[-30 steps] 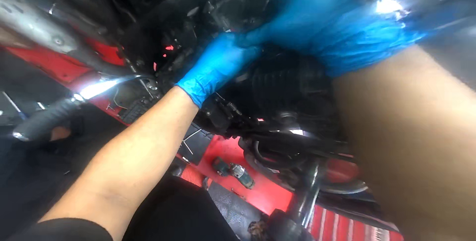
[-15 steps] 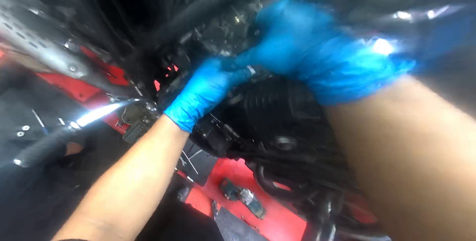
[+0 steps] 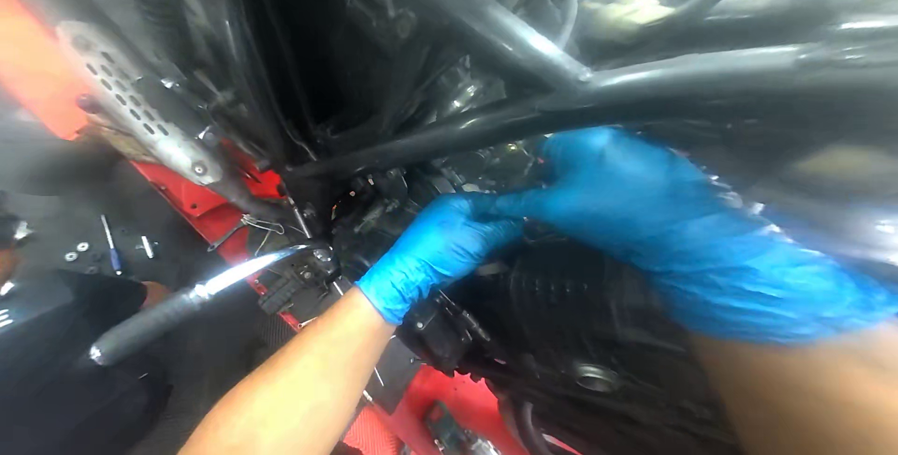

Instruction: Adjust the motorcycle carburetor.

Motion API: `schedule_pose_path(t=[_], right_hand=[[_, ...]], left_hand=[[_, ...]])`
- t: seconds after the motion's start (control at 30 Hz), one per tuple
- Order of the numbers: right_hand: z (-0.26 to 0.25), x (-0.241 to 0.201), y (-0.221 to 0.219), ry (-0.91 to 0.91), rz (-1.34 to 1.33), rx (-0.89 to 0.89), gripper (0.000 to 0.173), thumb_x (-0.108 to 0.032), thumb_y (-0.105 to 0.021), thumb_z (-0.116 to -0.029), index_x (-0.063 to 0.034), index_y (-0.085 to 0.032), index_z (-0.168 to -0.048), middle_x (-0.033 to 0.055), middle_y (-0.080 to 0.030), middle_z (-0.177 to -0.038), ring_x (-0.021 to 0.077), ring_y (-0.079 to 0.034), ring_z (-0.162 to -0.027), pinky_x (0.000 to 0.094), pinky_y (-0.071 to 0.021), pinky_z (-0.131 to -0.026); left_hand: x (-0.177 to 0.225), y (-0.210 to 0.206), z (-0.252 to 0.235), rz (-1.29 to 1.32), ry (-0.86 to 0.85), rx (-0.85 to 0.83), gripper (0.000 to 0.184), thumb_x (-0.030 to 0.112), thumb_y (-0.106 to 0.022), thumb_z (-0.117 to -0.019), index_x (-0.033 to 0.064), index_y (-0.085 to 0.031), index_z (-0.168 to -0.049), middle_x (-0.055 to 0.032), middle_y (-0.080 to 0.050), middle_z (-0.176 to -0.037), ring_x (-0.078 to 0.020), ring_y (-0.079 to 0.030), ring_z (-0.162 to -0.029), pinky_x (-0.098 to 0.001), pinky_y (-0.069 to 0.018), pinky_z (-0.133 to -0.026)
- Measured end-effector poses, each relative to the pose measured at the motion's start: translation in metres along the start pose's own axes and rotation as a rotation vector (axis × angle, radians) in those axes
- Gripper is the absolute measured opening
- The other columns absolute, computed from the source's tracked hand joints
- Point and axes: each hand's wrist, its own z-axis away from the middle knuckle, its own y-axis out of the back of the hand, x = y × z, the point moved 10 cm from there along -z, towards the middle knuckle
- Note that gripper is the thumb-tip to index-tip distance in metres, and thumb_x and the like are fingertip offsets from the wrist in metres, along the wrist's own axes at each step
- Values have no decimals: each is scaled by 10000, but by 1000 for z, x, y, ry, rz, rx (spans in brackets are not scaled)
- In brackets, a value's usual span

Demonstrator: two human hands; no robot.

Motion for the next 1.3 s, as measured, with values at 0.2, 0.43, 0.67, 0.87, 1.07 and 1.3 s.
schedule_pose_path(t=[0.2,0.43,0.67,0.87,1.07,1.3], right_hand=[[4,0,2,-56,57,1,374,-422,-895,-768,-134,-662,-824,82,-631,-700,278,-633,-675,534,-470,-572],[3,1,0,-65,18,-16,347,-390,-899,-782,-132,-679,-855,74,-654,-735,256,-640,-697,523,-489,-599],[3,-2,0,-83,-26,-34,309,-298,-908,-764,-117,-682,-872,83,-667,-756,256,-657,-716,517,-509,-625],[-54,73,-57,358,-54,345,493,-724,-784,-621,-302,-661,-843,-82,-609,-707,95,-604,-622,454,-497,-471],[0,-1,-1,-92,-9,-80,305,-294,-891,-780,-107,-675,-888,88,-662,-786,265,-658,-755,514,-510,-643],[-58,72,-63,323,-17,336,522,-718,-785,-596,-287,-666,-865,-62,-618,-748,109,-617,-681,450,-499,-520]], left_hand=[[0,-3,1,50,-11,-15,149,136,-699,-975,43,-761,-1075,-49,-754,-961,-96,-702,-882,-304,-587,-811],[-3,-2,-1,-19,8,-21,176,193,-706,-974,75,-757,-1094,-37,-751,-973,-106,-704,-889,-331,-594,-817],[-1,0,-3,-103,5,38,166,270,-746,-949,108,-782,-958,-3,-742,-863,-84,-684,-807,-332,-568,-742],[-6,-4,0,106,103,9,109,98,-731,-933,40,-754,-1023,-57,-741,-887,-113,-688,-789,-290,-578,-700],[-2,-2,-1,-10,59,26,194,232,-771,-928,72,-755,-1037,-39,-751,-909,-116,-709,-839,-333,-604,-777],[-6,-7,1,108,96,19,116,82,-736,-931,41,-767,-1035,-54,-753,-921,-110,-701,-832,-292,-589,-748]])
